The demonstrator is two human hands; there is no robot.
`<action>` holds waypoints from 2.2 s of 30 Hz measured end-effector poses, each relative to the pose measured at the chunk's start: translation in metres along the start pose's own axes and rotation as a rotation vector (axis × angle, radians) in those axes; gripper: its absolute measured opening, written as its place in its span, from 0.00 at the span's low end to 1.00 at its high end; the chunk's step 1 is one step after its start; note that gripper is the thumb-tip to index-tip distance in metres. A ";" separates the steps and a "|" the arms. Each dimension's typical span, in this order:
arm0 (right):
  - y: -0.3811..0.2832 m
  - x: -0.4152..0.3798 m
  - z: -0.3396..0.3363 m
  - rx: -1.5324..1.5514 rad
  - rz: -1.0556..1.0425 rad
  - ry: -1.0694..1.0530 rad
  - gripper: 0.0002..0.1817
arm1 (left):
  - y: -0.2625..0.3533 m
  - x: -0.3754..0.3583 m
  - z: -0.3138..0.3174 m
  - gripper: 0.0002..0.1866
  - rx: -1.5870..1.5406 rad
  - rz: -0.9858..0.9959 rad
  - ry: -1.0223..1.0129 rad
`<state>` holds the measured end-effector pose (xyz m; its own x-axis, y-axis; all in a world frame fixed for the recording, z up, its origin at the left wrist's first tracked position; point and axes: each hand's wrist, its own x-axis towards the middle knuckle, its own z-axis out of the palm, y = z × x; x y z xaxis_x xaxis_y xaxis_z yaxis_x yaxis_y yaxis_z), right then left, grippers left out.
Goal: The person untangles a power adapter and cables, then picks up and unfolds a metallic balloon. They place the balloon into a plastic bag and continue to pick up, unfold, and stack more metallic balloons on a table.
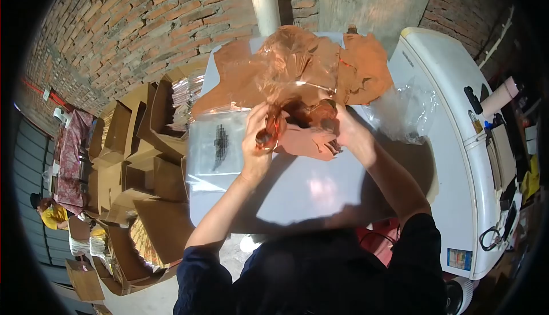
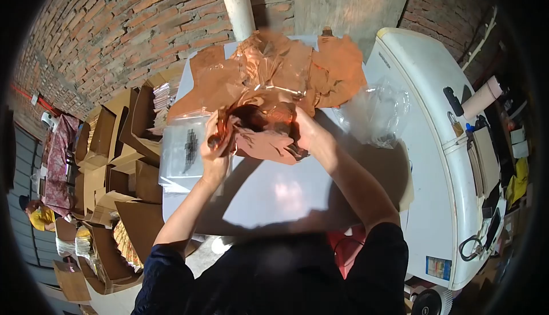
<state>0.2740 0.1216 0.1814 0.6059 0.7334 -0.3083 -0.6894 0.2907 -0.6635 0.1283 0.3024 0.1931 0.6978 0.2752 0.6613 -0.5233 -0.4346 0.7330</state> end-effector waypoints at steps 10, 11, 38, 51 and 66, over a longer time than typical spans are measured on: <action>0.023 -0.014 0.020 -0.354 -0.134 0.025 0.12 | 0.027 -0.096 -0.040 0.22 0.254 0.295 -0.357; 0.021 -0.015 0.015 -0.436 -0.126 0.034 0.11 | 0.035 -0.104 -0.045 0.23 0.273 0.255 -0.399; 0.109 -0.107 0.035 -1.972 -0.622 -0.210 0.40 | 0.018 -0.152 -0.067 0.24 0.325 0.023 -0.536; 0.055 0.020 0.076 -1.284 -0.795 0.237 0.18 | 0.023 -0.168 -0.072 0.22 0.562 0.120 -0.380; 0.080 -0.082 0.027 -1.563 -0.620 -0.273 0.26 | 0.020 -0.126 -0.078 0.17 0.443 0.193 -0.481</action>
<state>0.1583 0.1012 0.1727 0.4183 0.8755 0.2418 0.7251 -0.1616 -0.6694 -0.0084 0.3260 0.1372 0.8056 -0.2098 0.5540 -0.4818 -0.7762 0.4067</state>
